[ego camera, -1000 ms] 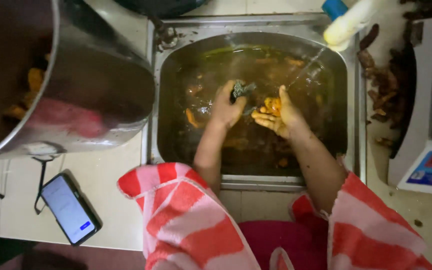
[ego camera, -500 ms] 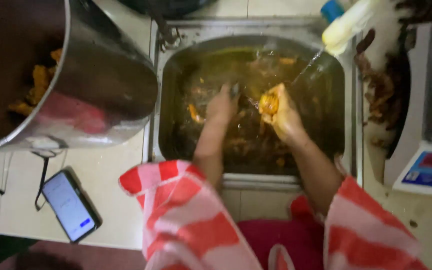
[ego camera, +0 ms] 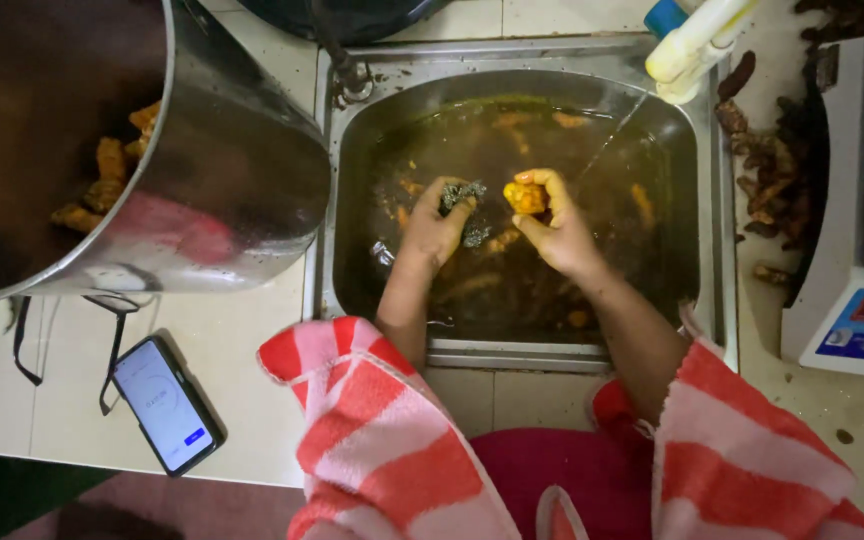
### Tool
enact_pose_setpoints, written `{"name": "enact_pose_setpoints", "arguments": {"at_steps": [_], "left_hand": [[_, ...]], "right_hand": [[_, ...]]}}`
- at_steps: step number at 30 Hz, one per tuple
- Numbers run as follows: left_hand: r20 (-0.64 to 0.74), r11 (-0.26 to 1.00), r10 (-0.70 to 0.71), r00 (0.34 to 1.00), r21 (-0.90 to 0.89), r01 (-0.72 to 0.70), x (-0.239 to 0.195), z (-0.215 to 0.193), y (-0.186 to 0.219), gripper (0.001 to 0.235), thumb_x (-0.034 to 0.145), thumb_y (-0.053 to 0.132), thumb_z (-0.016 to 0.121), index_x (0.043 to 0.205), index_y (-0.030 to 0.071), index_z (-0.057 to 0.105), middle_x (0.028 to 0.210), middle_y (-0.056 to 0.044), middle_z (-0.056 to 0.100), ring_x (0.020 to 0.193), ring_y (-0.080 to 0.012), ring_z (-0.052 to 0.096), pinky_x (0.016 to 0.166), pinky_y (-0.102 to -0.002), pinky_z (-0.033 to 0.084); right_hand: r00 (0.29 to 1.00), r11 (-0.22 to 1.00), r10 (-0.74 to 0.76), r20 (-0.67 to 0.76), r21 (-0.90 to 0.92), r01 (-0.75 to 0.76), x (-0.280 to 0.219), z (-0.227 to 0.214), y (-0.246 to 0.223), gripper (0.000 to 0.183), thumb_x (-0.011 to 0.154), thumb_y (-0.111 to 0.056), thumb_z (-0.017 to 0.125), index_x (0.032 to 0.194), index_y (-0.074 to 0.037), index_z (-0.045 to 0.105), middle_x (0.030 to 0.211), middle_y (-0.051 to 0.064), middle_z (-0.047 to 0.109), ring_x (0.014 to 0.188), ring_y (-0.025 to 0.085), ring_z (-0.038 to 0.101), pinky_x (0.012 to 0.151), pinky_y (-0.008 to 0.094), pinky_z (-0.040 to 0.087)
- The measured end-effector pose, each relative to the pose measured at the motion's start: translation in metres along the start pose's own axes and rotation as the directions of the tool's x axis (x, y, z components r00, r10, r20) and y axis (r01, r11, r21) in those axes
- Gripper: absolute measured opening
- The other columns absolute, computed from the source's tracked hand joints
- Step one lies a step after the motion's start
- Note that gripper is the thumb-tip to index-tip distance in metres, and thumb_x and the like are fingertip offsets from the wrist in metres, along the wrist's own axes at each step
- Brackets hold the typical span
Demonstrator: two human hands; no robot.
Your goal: Washing turmeric roots in a sink filled with water
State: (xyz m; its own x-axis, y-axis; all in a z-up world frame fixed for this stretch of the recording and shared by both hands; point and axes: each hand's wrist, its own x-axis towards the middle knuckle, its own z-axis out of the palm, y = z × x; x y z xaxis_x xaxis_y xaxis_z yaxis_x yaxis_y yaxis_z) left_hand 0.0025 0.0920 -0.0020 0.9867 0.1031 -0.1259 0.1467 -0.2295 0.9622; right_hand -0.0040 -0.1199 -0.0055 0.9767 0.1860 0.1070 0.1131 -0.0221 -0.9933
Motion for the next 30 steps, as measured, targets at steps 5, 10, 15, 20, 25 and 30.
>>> {"name": "enact_pose_setpoints", "arguments": {"at_steps": [5,10,15,20,25,30], "left_hand": [[0.031,0.989,-0.076,0.997,0.129,0.072,0.013,0.015,-0.055,0.030,0.091,0.038,0.072,0.118,0.024,0.070,0.105,-0.010,0.070,0.106,-0.0264,0.065,0.104,-0.047,0.040],[0.104,0.951,-0.157,0.982,0.283,0.122,0.003,0.008,-0.032,0.036,0.093,0.046,0.067,0.122,0.024,0.068,0.115,-0.015,0.070,0.115,-0.0356,0.067,0.099,-0.051,0.051],[0.219,0.664,-0.211,0.953,0.747,-0.025,-0.003,0.002,0.000,0.056,0.094,0.049,0.063,0.145,0.027,0.055,0.142,-0.023,0.054,0.134,-0.0505,0.051,0.112,-0.060,0.042],[0.194,0.680,-0.200,0.960,0.734,-0.006,0.017,0.006,-0.041,0.054,0.096,0.046,0.061,0.145,0.025,0.055,0.142,-0.021,0.058,0.143,-0.0456,0.044,0.117,-0.061,0.033],[0.189,0.717,-0.239,0.952,0.696,0.042,0.014,-0.005,-0.029,0.049,0.093,0.048,0.056,0.136,0.025,0.059,0.136,-0.022,0.060,0.140,-0.0482,0.046,0.114,-0.057,0.040],[0.274,0.777,-0.212,0.938,0.629,-0.008,0.004,-0.015,-0.001,0.048,0.087,0.054,0.039,0.107,0.022,0.069,0.112,-0.016,0.075,0.123,-0.0365,0.065,0.121,-0.047,0.029]], "right_hand": [[0.991,0.919,-0.083,-0.108,-0.392,0.035,-0.003,0.001,-0.004,0.064,0.072,-0.006,0.090,0.128,-0.013,0.061,0.121,0.014,0.058,0.117,0.034,0.059,0.099,0.042,0.049],[0.977,0.886,-0.192,-0.090,-0.444,0.133,-0.002,-0.001,-0.006,0.063,0.063,-0.014,0.096,0.120,-0.015,0.068,0.110,0.005,0.062,0.105,0.025,0.061,0.091,0.034,0.051],[0.953,0.832,-0.302,0.018,-0.483,0.272,-0.005,0.001,-0.021,0.058,0.069,-0.018,0.094,0.121,-0.015,0.070,0.108,0.007,0.060,0.081,0.020,0.053,0.070,0.032,0.048],[0.961,0.866,-0.278,0.010,-0.429,0.255,-0.008,0.006,-0.015,0.058,0.070,-0.018,0.094,0.123,-0.013,0.071,0.108,0.009,0.059,0.086,0.023,0.053,0.076,0.034,0.048],[0.985,0.912,-0.171,0.017,-0.375,0.165,-0.011,0.015,-0.008,0.056,0.074,-0.019,0.092,0.125,-0.014,0.070,0.107,0.008,0.060,0.088,0.020,0.052,0.081,0.031,0.046],[0.999,0.988,-0.034,-0.003,-0.149,0.033,-0.010,0.013,-0.005,0.057,0.080,-0.008,0.086,0.133,-0.013,0.064,0.107,0.005,0.063,0.092,0.011,0.054,0.088,0.027,0.049]]}}
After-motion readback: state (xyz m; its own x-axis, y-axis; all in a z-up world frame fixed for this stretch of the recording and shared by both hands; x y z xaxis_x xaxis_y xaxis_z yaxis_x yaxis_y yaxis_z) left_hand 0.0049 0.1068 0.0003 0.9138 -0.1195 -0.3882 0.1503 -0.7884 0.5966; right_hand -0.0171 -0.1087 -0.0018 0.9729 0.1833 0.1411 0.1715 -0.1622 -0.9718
